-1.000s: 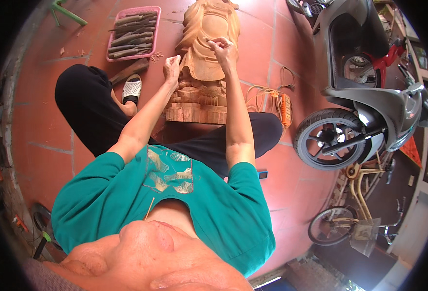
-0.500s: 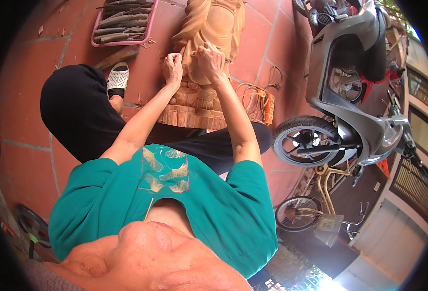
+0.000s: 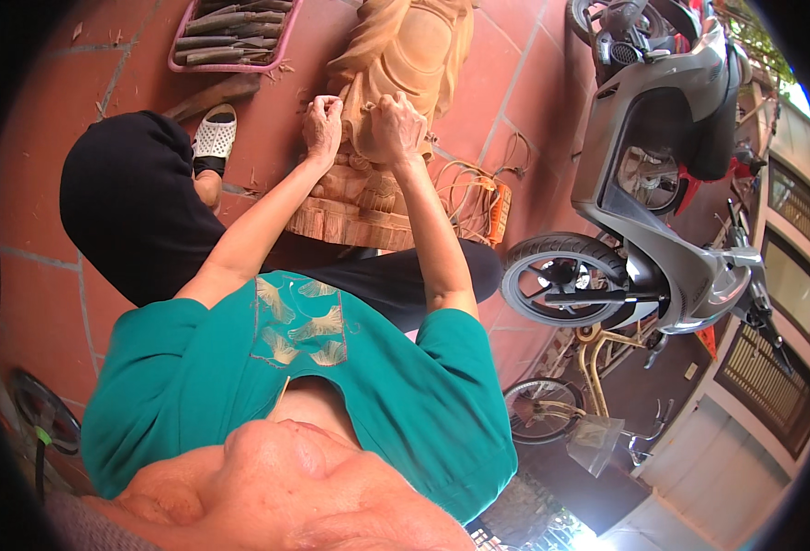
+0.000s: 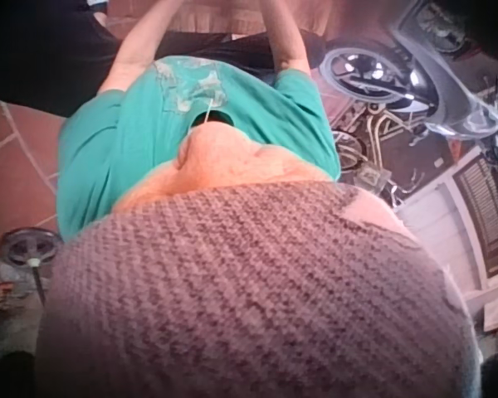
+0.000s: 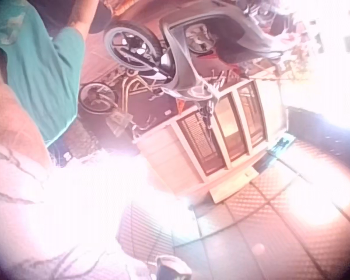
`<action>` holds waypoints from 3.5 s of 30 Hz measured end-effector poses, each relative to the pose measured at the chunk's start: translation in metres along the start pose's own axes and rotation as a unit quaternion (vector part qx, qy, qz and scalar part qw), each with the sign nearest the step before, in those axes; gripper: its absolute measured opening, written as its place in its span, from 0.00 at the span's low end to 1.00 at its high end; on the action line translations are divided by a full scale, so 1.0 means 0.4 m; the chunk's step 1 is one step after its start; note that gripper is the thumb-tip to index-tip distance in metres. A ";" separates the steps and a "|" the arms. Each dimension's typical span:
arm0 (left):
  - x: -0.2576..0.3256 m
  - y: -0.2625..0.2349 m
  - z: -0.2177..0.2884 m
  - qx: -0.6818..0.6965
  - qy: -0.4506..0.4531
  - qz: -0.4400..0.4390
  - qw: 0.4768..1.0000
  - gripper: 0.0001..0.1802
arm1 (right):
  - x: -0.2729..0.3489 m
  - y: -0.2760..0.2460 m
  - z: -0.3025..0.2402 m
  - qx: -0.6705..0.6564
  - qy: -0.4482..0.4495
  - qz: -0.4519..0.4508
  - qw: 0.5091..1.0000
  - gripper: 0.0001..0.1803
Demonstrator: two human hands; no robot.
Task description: The person sits on the floor and uses small carving tools to shape and smooth the surface of a wooden sculpture. They repeatedly scrape and refine the curved surfaces of the piece, removing wood shavings and adjusting hand positions to access different areas.
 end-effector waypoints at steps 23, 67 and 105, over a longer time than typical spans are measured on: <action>0.021 -0.024 0.031 -0.038 0.005 0.019 0.999 0.11 | -0.124 0.080 -0.036 0.111 -0.056 -0.013 0.992 0.06; 0.006 0.005 0.007 -0.021 -0.008 -0.017 1.000 0.08 | -0.040 0.064 0.027 -0.028 0.091 -0.028 0.995 0.10; 0.011 -0.003 0.013 -0.031 -0.016 -0.026 0.999 0.06 | 0.035 0.013 -0.041 -0.035 0.012 0.002 0.999 0.08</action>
Point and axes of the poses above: each hand's wrist, its own x-axis away from the middle knuckle, its own y-axis out of the palm, z = x × y, the point moved 10 cm from there along -x, towards the middle knuckle, and after that the axes turned 13 degrees about -x, right-handed, at the moved point
